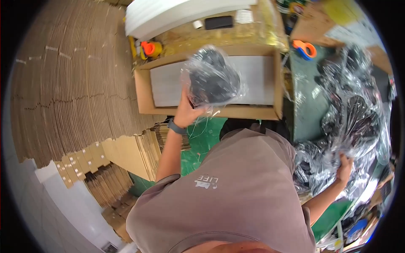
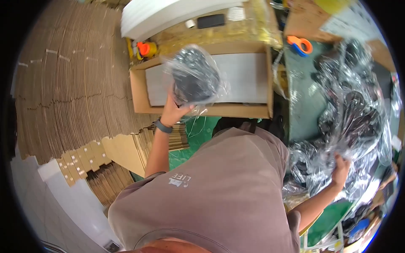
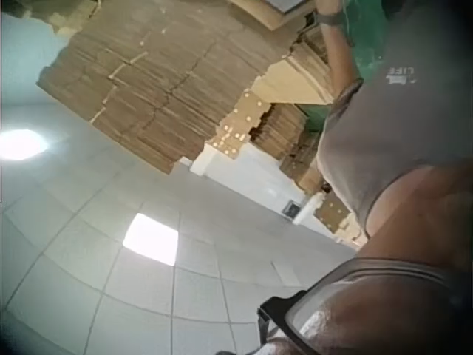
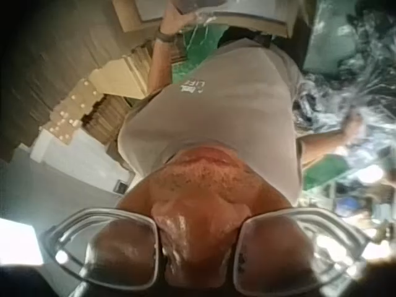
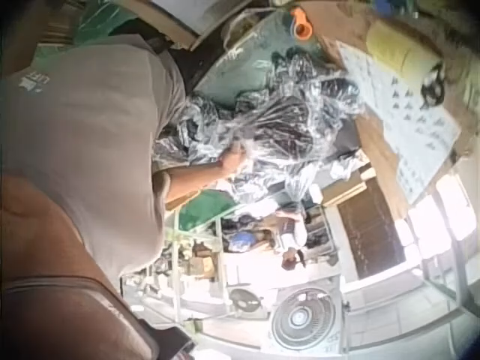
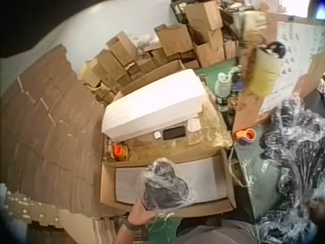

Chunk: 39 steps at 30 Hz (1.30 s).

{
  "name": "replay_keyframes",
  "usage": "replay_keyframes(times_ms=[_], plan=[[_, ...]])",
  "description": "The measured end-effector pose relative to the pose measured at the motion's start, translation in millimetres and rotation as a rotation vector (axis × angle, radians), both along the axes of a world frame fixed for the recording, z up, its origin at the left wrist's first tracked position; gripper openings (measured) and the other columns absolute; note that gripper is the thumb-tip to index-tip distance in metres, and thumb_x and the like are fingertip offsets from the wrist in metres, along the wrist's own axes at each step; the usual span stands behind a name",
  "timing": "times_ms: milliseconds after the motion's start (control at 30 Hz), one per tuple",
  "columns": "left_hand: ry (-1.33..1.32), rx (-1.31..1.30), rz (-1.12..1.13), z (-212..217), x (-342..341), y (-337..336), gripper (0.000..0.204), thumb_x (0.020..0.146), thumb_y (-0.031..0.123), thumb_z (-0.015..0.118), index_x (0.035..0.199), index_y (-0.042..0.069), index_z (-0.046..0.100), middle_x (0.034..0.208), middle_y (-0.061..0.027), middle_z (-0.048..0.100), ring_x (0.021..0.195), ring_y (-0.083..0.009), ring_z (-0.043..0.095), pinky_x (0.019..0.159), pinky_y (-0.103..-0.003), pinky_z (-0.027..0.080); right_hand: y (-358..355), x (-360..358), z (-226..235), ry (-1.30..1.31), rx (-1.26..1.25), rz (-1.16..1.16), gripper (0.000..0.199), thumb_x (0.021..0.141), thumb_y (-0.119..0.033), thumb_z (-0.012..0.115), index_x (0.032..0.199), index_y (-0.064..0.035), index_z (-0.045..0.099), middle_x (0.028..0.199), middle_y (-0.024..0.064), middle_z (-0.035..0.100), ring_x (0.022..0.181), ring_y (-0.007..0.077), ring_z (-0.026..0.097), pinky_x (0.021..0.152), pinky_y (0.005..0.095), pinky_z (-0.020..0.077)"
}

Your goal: Pack items into cardboard boxes and seal them with packing tape.

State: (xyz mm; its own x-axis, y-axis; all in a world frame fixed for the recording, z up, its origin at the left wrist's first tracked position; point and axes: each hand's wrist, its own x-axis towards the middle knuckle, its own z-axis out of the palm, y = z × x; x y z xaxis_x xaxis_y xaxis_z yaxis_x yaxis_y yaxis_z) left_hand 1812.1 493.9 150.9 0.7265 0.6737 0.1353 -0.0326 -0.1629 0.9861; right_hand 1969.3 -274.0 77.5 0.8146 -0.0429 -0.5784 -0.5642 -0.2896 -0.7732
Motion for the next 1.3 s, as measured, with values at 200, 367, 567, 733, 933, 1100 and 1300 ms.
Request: replay_keyframes(times_ms=[200,367,567,733,933,1100,1300], plan=[[0.982,1.301,-0.501,-53,-107,342,0.034,0.086,0.011,0.076,0.119,0.017,0.079,0.108,-0.0043,0.074,0.111,-0.0296,0.067,0.106,-0.046,0.046,457,-27,-59,0.435,0.154,0.305,0.049,0.088,-0.002,0.079,0.135,-0.0013,0.068,0.085,0.0032,0.068,0.052,0.0085,0.050,0.038,0.0297,0.0287],[0.851,1.511,-1.096,-152,-102,473,0.029,0.097,0.011,0.064,0.120,0.018,0.079,0.123,-0.0063,0.072,0.128,-0.0310,0.063,0.125,-0.052,0.038,785,-91,-140,0.873,0.519,0.486,0.021,0.079,0.008,0.070,0.099,0.0016,0.070,0.090,0.0094,0.066,0.080,0.0246,0.068,0.072,0.0437,0.0596],[0.919,1.545,-0.967,-259,-135,492,0.056,0.102,0.014,0.063,0.158,0.017,0.061,0.178,-0.0172,0.041,0.167,-0.0341,0.033,0.138,-0.056,0.024,940,-203,-255,0.563,0.268,0.932,0.028,0.088,0.000,0.071,0.116,0.0020,0.069,0.107,0.0205,0.076,0.099,0.0364,0.076,0.085,0.0521,0.0630],[1.124,1.087,-0.219,-303,-216,500,0.064,0.103,0.012,0.062,0.165,0.000,0.048,0.171,-0.0249,0.048,0.161,-0.0408,0.042,0.135,-0.046,0.033,910,-165,-177,-0.326,-0.083,1.648,0.055,0.093,-0.015,0.078,0.145,-0.0033,0.065,0.128,0.0272,0.077,0.117,0.0463,0.075,0.101,0.0557,0.0594],[0.688,0.786,-0.104,-183,-89,213,0.080,0.099,0.020,0.076,0.167,-0.005,0.042,0.171,-0.0303,0.044,0.158,-0.0477,0.042,0.134,-0.057,0.030,555,-56,-50,-0.566,0.110,0.571,0.038,0.098,-0.010,0.072,0.135,-0.0023,0.070,0.120,0.0200,0.078,0.108,0.0416,0.076,0.097,0.0493,0.0615],[0.350,0.664,-0.540,-79,5,-77,0.074,0.101,0.016,0.074,0.165,-0.004,0.045,0.168,-0.0290,0.048,0.155,-0.0462,0.046,0.130,-0.053,0.034,147,-22,-37,-0.790,-1.095,-0.268,0.057,0.089,-0.021,0.084,0.137,0.0030,0.065,0.117,0.0238,0.075,0.116,0.0423,0.069,0.102,0.0511,0.0556],[0.264,0.316,-1.278,-77,106,-353,0.060,0.101,0.014,0.076,0.158,0.004,0.059,0.147,-0.0187,0.071,0.132,-0.0348,0.071,0.112,-0.043,0.054,14,-49,-139,-0.344,-1.078,-0.183,0.121,0.071,-0.042,0.101,0.157,0.0147,0.037,0.128,0.0295,0.066,0.114,0.0482,0.069,0.101,0.0537,0.0578]])
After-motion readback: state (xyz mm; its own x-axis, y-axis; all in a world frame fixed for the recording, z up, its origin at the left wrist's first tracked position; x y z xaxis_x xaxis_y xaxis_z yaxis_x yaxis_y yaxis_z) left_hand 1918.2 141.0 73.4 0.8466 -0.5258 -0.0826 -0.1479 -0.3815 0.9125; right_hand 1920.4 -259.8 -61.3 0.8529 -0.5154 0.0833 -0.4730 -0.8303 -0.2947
